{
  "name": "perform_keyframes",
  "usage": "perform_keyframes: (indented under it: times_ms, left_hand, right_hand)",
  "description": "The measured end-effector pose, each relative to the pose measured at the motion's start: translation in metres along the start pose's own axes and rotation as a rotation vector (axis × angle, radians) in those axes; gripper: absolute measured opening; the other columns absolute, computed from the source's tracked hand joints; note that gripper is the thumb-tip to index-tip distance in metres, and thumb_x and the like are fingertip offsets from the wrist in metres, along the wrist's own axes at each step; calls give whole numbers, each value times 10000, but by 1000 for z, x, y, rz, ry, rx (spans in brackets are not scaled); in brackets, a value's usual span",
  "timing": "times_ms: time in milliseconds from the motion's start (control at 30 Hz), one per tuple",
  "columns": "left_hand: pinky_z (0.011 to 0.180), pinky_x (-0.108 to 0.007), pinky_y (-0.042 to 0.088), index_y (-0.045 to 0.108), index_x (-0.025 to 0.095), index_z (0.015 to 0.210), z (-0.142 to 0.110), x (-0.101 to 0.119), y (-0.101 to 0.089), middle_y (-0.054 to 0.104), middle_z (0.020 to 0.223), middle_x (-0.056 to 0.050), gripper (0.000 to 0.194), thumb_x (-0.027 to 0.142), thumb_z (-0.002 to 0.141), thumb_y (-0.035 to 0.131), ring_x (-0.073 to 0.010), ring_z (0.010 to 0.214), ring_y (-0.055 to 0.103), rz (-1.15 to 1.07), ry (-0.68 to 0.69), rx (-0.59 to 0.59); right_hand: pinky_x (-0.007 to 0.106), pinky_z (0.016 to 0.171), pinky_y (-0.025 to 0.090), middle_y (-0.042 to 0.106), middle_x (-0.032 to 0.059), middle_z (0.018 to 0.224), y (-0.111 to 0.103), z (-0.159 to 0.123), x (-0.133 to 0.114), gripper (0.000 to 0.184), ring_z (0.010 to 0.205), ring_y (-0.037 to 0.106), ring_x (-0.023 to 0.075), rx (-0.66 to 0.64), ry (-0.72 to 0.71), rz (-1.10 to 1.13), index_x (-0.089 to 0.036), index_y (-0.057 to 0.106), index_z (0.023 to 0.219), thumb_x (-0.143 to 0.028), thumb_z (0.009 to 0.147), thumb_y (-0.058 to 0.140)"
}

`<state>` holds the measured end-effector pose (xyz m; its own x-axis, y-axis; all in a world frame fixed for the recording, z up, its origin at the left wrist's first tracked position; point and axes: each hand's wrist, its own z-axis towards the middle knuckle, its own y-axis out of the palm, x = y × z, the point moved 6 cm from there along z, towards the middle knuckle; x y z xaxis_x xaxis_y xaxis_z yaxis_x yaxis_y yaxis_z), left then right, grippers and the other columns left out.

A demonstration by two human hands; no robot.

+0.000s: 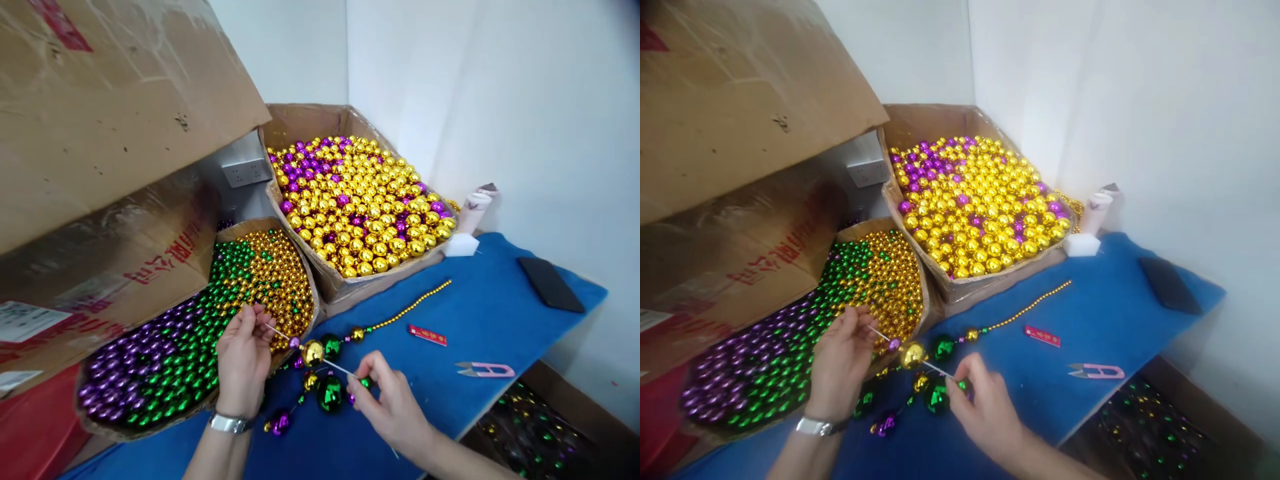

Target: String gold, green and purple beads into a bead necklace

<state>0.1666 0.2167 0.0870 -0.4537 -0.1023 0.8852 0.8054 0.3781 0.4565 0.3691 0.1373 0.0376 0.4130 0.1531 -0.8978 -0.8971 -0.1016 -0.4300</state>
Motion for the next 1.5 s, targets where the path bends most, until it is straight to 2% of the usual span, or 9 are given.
perform_keyframes:
  times_ms: [233, 433, 567, 733, 900, 1033, 1133, 1367, 1500]
  left_hand:
    - [503, -176, 454, 623, 148, 821, -15, -2, 22, 624, 650, 8, 258, 396, 760, 659, -99, 587, 590, 145, 12, -127]
    - [528, -208, 477, 638, 172, 856, -34, 12, 37, 644, 674, -4, 213, 372, 836, 567, -117, 597, 593, 331, 179, -185]
    - [560, -234, 502, 662, 175, 856, -50, 22, 60, 670, 697, -18, 188, 324, 851, 547, -128, 581, 608, 528, 321, -284]
    - [534, -242, 502, 662, 184, 865, -54, 32, 71, 673, 694, -19, 185, 314, 860, 532, -134, 555, 606, 472, 364, -277]
    - [536, -242, 502, 666, 175, 859, -53, 32, 75, 677, 683, -29, 194, 321, 855, 539, -142, 572, 611, 460, 334, -322]
    - [526, -239, 492, 667, 173, 864, -54, 24, 77, 676, 688, -31, 199, 333, 848, 549, -136, 557, 598, 378, 285, -308]
    - [552, -241, 492, 661, 171, 874, -52, 17, 74, 675, 708, -34, 204, 339, 849, 547, -134, 587, 600, 325, 243, -306]
    - [563, -230, 488, 642, 169, 876, -45, -2, 58, 656, 714, -28, 205, 342, 862, 533, -134, 636, 604, 322, 160, -300]
    - [565, -230, 491, 640, 159, 866, -42, -9, 51, 658, 704, -32, 216, 355, 844, 553, -141, 646, 615, 260, 84, -307]
  right_hand:
    - [276, 741, 423, 629, 15, 876, -7, 8, 13, 97, 836, 586, 187, -143, -136, -104, -224, 544, 894, -237, 811, 592]
    - [313, 763, 436, 660, 37, 915, -28, 25, 9, 156, 854, 607, 205, -186, -203, -182, -233, 621, 931, -182, 840, 505]
    - [313, 885, 417, 620, 47, 1151, -32, 33, -12, 308, 1034, 569, 193, -150, -230, -152, -266, 513, 1226, -269, 932, 424]
    - [281, 724, 464, 688, 38, 857, -14, 31, -3, 215, 792, 635, 184, -206, -225, -126, -234, 660, 957, -290, 921, 455]
    - [290, 782, 471, 589, 61, 1193, -25, 31, 5, 375, 875, 606, 164, -170, -171, 11, -246, 443, 1301, -313, 931, 447]
    - [233, 592, 460, 651, 18, 838, -25, 34, -7, 313, 623, 581, 118, -221, -79, 232, -205, 580, 1104, -391, 958, 376]
    - [216, 550, 428, 596, -12, 661, -21, 35, -6, 339, 570, 565, 108, -237, -43, 270, -182, 626, 921, -424, 948, 391]
    - [236, 557, 461, 630, 1, 673, -6, 33, 13, 382, 565, 595, 114, -339, 102, 492, -159, 619, 935, -513, 880, 486]
    - [193, 512, 400, 656, 6, 702, -2, 28, 18, 373, 522, 550, 77, -300, 217, 643, -163, 609, 905, -525, 838, 554]
